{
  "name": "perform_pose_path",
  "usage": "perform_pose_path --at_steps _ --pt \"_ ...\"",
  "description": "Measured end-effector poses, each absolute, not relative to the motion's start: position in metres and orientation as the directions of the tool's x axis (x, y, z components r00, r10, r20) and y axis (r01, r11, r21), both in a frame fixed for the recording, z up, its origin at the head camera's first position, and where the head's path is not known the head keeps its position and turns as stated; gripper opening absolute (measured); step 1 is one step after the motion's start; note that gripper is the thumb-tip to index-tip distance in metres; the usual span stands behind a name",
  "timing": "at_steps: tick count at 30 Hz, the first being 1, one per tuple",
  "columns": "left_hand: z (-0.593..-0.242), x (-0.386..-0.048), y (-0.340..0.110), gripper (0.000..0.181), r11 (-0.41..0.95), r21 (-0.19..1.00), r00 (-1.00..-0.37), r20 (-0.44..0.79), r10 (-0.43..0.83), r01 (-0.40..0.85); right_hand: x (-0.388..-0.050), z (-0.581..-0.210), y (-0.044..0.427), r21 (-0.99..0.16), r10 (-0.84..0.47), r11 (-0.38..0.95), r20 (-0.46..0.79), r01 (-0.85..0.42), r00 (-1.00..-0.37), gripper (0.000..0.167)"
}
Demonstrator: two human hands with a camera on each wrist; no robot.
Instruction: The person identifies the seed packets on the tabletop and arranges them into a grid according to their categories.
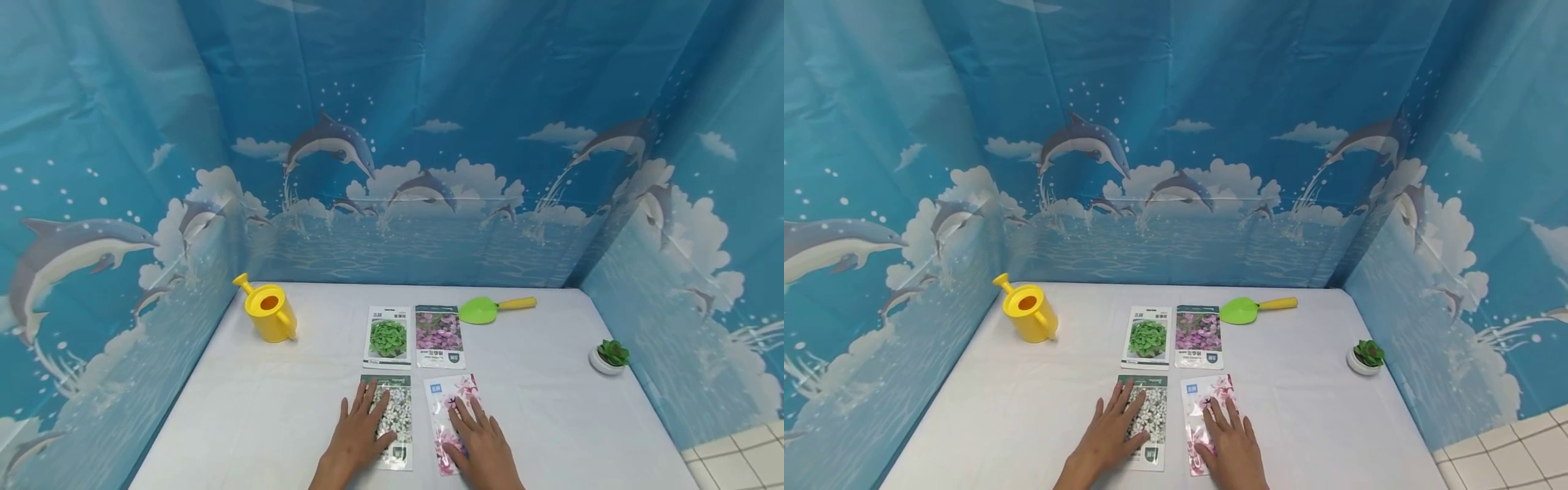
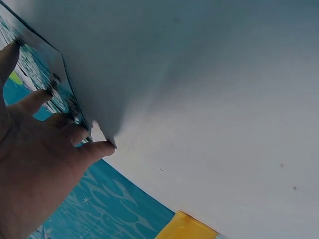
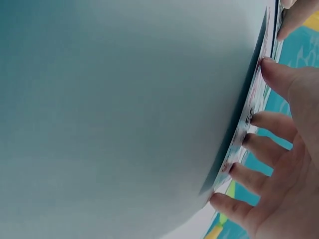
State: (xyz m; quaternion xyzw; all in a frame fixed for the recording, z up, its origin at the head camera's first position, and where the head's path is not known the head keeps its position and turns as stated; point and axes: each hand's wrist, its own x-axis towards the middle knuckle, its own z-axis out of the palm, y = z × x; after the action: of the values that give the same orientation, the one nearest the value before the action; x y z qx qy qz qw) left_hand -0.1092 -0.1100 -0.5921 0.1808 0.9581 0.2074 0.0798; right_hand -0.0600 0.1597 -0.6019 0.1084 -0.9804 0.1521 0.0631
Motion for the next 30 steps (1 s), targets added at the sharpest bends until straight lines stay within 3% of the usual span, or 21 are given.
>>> perform_pose_path --at_steps 13,30 --pt "-0.589 -0.111 -0.109 0.076 0.836 0.444 -0.915 -0.081 0.396 0.322 -0.063 -0.605 0.139 -0.288 -0.117 0.944 0.168 -0.162 -0.979 0.067" --pt "-0.587 -0.112 -0.106 0.076 0.839 0.437 -0.92 -0.061 0.387 0.324 -0.065 -0.602 0.124 -0.289 -0.109 0.943 0.205 -0.166 -0.973 0.066"
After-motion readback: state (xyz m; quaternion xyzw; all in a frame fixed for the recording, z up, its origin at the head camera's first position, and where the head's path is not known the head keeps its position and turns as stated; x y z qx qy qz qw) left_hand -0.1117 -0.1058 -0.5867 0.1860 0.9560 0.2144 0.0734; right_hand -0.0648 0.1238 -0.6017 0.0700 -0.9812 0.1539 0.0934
